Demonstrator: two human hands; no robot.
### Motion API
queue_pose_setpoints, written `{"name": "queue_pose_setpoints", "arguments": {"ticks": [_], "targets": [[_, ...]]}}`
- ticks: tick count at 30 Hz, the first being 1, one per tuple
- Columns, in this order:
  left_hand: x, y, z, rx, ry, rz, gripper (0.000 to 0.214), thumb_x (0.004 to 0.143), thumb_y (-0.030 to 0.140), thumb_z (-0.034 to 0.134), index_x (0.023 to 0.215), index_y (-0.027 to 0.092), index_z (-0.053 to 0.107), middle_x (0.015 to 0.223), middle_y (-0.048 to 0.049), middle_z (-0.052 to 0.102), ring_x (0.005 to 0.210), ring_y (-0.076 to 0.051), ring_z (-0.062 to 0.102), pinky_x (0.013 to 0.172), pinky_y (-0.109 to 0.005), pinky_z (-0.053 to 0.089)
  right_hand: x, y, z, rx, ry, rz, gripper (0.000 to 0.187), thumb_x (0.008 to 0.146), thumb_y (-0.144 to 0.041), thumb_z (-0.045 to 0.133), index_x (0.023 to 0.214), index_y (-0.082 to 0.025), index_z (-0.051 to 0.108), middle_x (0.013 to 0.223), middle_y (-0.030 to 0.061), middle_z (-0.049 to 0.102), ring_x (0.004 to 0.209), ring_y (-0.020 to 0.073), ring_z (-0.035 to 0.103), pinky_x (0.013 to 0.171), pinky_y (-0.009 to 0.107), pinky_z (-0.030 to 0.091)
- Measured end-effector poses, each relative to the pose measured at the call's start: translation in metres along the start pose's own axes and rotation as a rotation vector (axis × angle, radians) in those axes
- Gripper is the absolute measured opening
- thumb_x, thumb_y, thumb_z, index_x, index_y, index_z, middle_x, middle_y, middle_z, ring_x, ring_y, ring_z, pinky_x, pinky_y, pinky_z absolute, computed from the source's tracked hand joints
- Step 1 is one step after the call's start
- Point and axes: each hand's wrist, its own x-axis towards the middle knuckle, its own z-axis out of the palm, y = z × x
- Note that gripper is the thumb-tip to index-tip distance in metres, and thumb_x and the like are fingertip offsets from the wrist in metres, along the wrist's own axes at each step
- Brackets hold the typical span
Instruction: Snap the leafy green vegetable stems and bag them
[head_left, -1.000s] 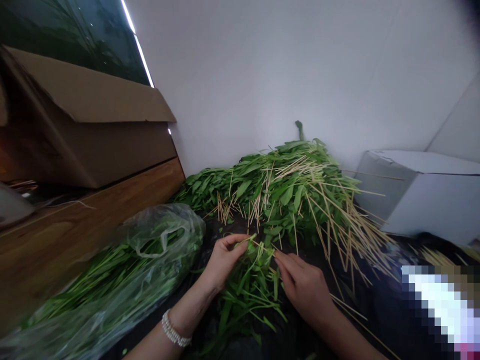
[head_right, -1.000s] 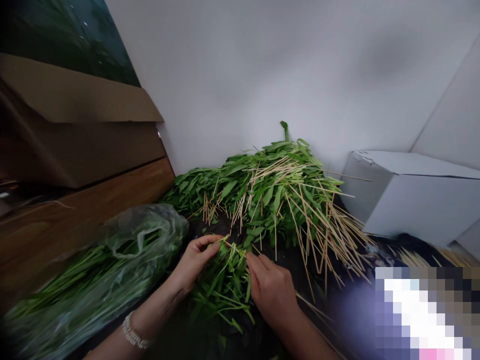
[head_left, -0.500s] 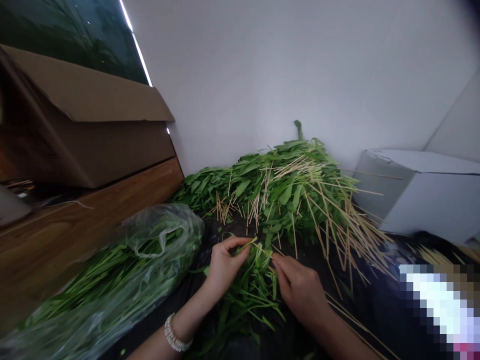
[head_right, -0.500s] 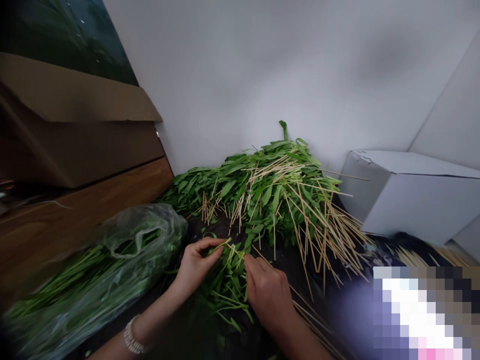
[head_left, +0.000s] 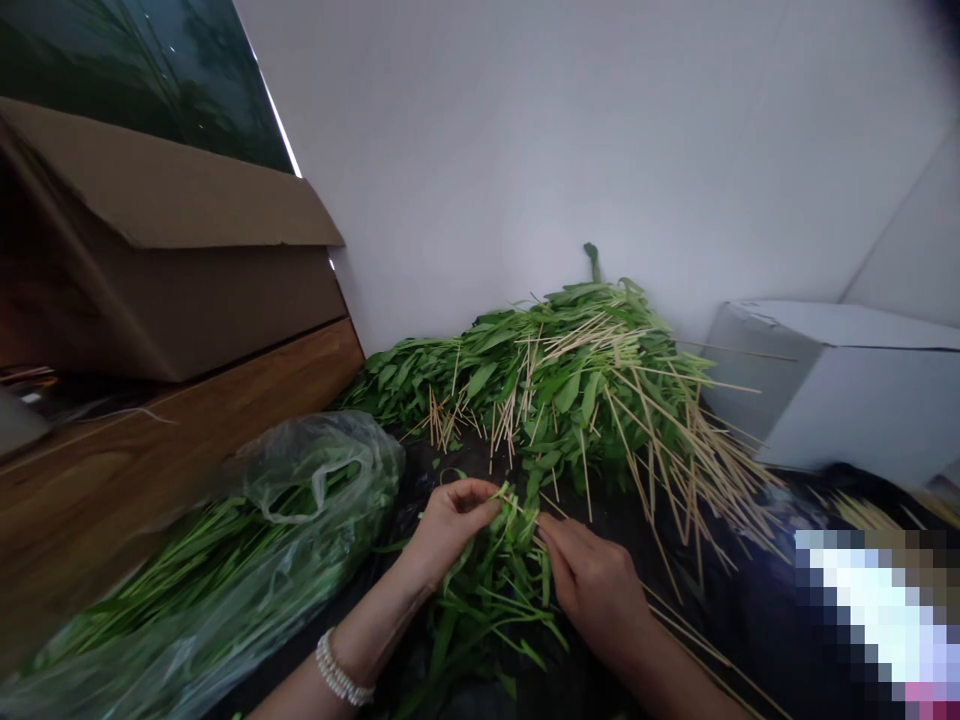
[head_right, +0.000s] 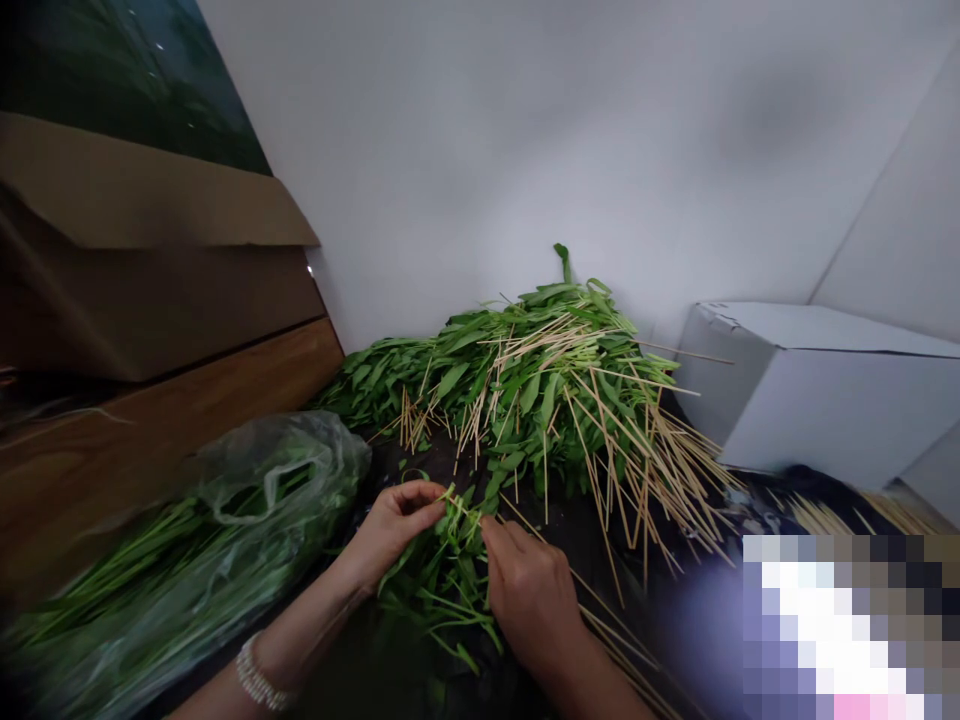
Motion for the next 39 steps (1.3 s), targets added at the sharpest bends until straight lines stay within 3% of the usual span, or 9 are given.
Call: {"name": "queue_pose_setpoints", "arguments": {"ticks": [7, 12, 16, 19, 23, 26, 29, 34, 39], "targets": [[-0.004, 0.001, 0.002, -0.007, -0.063, -0.048, 0.027, 0.061, 0.036, 0.082, 0.077, 0.017, 0.071, 0.073, -0.0013, 0.068, 0.063, -0.011, 0.060, 0.064, -0.022, 0.047, 0.000, -0.001, -0.001, -0.033, -0.001, -0.005, 0.030, 0.096, -0.017, 0.037, 0.113, -0.017, 0.062, 0.080, 0.0045, 0.066, 0.075, 0.0143, 0.065, 0.071, 0.023, 0.046], [-0.005, 0.009, -0.002, -0.009, -0.188, 0.109, 0.047, 0.067, 0.025, 0.077, 0.113, 0.023, 0.066, 0.101, -0.0046, 0.068, 0.092, -0.017, 0.062, 0.083, -0.027, 0.047, 0.003, -0.002, -0.004, -0.121, 0.036, -0.059, 0.030, 0.097, -0.019, 0.036, 0.109, -0.016, 0.063, 0.075, 0.0024, 0.065, 0.065, 0.0136, 0.064, 0.061, 0.023, 0.042], [-0.006, 0.007, -0.006, -0.071, -0.268, 0.083, 0.037, 0.072, 0.016, 0.060, 0.107, 0.018, 0.069, 0.110, -0.0073, 0.067, 0.096, -0.020, 0.061, 0.085, -0.030, 0.046, 0.002, -0.002, -0.003, -0.159, 0.033, -0.092, 0.030, 0.098, -0.021, 0.035, 0.107, -0.017, 0.064, 0.070, 0.0004, 0.062, 0.058, 0.0132, 0.061, 0.056, 0.025, 0.038], [-0.006, 0.005, -0.007, -0.198, -0.301, 0.082, 0.038, 0.071, 0.020, 0.054, 0.106, 0.014, 0.069, 0.105, -0.0093, 0.068, 0.093, -0.023, 0.061, 0.082, -0.031, 0.047, 0.002, -0.003, -0.003, -0.163, 0.024, -0.098, 0.030, 0.098, -0.021, 0.035, 0.107, -0.017, 0.063, 0.071, 0.0004, 0.062, 0.058, 0.0131, 0.061, 0.057, 0.025, 0.037], [-0.006, 0.007, -0.002, -0.157, -0.177, 0.084, 0.032, 0.081, 0.033, 0.057, 0.102, 0.013, 0.070, 0.093, -0.0091, 0.070, 0.083, -0.019, 0.061, 0.076, -0.028, 0.046, 0.003, -0.005, -0.004, -0.190, 0.015, -0.122, 0.031, 0.098, -0.019, 0.034, 0.109, -0.016, 0.063, 0.071, 0.0003, 0.062, 0.056, 0.0123, 0.058, 0.055, 0.026, 0.035], [-0.008, 0.011, 0.002, 0.012, -0.070, 0.125, 0.029, 0.074, 0.027, 0.070, 0.100, 0.015, 0.069, 0.082, -0.0039, 0.068, 0.073, -0.014, 0.058, 0.069, -0.023, 0.043, 0.003, -0.006, -0.004, -0.238, 0.022, -0.173, 0.033, 0.096, -0.016, 0.033, 0.108, -0.015, 0.063, 0.068, 0.0003, 0.061, 0.053, 0.0119, 0.056, 0.054, 0.026, 0.034], [-0.011, 0.014, 0.006, 0.097, 0.005, 0.215, 0.028, 0.071, 0.024, 0.072, 0.098, 0.016, 0.070, 0.073, -0.0004, 0.063, 0.067, -0.012, 0.054, 0.066, -0.022, 0.042, 0.003, -0.008, -0.003, -0.273, 0.013, -0.217, 0.034, 0.093, -0.010, 0.033, 0.109, -0.014, 0.063, 0.068, 0.0007, 0.060, 0.053, 0.0120, 0.055, 0.054, 0.027, 0.033], [-0.011, 0.016, 0.006, 0.029, 0.146, 0.301, 0.024, 0.074, 0.026, 0.071, 0.096, 0.018, 0.070, 0.076, 0.0006, 0.061, 0.073, -0.012, 0.055, 0.072, -0.022, 0.043, 0.002, -0.006, -0.003, -0.284, -0.003, -0.208, 0.033, 0.092, -0.010, 0.035, 0.108, -0.015, 0.063, 0.068, 0.0003, 0.060, 0.054, 0.0122, 0.055, 0.054, 0.027, 0.033], [-0.002, 0.012, -0.005, 0.004, 0.194, 0.293, 0.026, 0.073, 0.029, 0.073, 0.097, 0.018, 0.069, 0.079, -0.0008, 0.064, 0.080, -0.014, 0.058, 0.077, -0.023, 0.043, 0.006, 0.004, -0.007, -0.283, 0.052, -0.124, 0.030, 0.095, -0.014, 0.036, 0.107, -0.016, 0.064, 0.069, 0.0001, 0.061, 0.055, 0.0119, 0.057, 0.055, 0.027, 0.034]]}}
